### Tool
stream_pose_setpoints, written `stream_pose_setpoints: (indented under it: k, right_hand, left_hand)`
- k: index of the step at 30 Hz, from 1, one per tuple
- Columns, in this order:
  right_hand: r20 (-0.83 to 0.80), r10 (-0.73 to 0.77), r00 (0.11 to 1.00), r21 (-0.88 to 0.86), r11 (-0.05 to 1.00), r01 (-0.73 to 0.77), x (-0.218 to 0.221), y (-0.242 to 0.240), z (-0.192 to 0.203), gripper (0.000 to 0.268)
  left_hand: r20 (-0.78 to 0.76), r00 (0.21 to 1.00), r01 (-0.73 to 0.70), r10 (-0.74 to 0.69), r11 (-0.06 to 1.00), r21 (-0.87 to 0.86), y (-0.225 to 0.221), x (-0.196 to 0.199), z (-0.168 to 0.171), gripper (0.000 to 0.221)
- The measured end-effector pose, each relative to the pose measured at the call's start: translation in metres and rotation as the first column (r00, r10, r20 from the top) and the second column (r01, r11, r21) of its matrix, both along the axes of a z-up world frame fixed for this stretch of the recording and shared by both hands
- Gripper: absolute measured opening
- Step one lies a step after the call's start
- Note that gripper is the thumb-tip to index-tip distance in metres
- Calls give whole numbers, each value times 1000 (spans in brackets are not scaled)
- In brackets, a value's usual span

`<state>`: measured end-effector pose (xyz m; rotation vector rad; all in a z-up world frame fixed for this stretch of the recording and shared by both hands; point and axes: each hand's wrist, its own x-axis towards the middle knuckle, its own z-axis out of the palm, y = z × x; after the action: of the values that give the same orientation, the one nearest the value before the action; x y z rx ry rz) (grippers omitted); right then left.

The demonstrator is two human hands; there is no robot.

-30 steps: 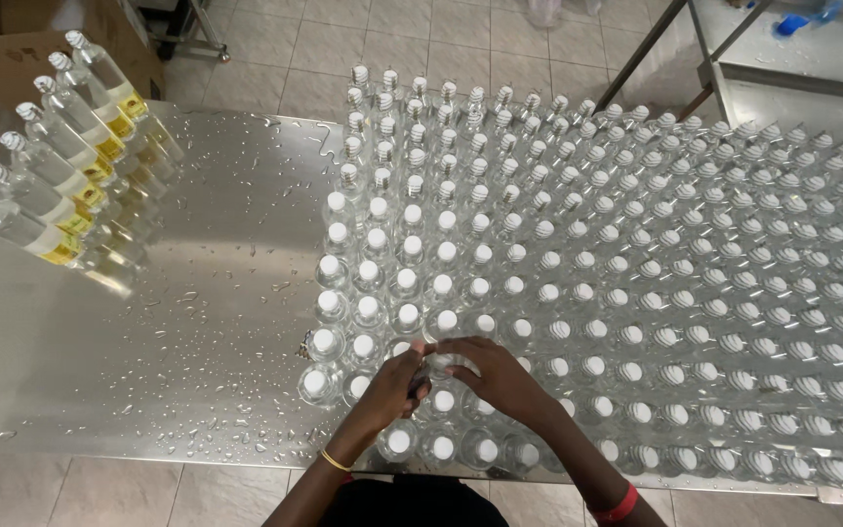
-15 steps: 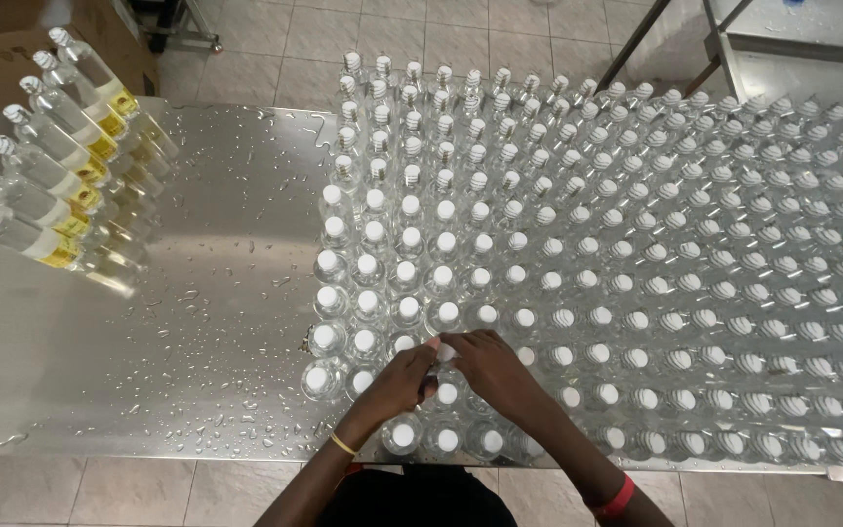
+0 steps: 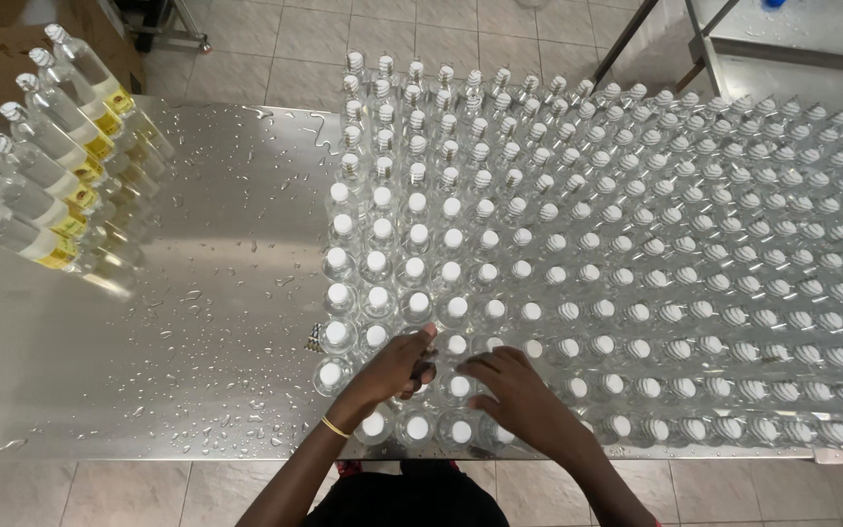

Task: The person repeatedly picks up white bottle caps and screws them onto clear plastic bottles arranged in rows on a stainless steel table. The person works methodically across the rows, securing each cap by hand.

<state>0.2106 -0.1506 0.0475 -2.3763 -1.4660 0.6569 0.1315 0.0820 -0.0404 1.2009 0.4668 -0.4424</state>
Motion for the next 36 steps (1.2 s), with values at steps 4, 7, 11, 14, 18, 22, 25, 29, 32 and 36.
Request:
stream_pose_setpoints:
  k: [4,7,11,14,18,22,25,29,32,36]
  right_hand:
    - [93,52,994,-50,998,-47,-16,9,-29,43]
    - [177,67,982,-65,996,-56,-18,10,-44,36]
    - [106,-17,994,15,1000,15,-14,15,-18,38]
    - [105,-77,991,97,993,67,6,22,-22,40]
    - [214,-7,977,16,1000,3,29,36,-46,36]
    - [204,-2,979,19,1000,-2,35,37,-69,30]
    - [210,-12,978,58,998,0,27,40,-37,32]
    - [-213,-294,932,333,874,353,7,52,13,35]
    - [-497,-327,804,371,757,538,5,53,7,48]
    - [-671,-244,700,348,730,588,15,49,0,48]
  left_hand:
    - [-2,999,-42,42,998,-41,11,-6,72,49]
    - [-1,999,-40,40,996,-81,14,-10,59,53]
    - [7,1000,-24,25,993,-112,10,-11,61,54]
    - [13,1000,-26,27,993,-112,8,-13,67,54]
    - [46,997,-47,55,986,-162,9,-17,66,76]
    - [90,994,-46,63,982,-181,10,-20,69,84]
    - [108,989,-79,101,978,-191,8,-22,75,89]
    - [143,983,-85,114,977,-198,-1,-16,61,86]
    - [163,983,-53,89,976,-213,-9,-10,51,79]
    - [184,982,-9,49,978,-210,-12,-9,56,77]
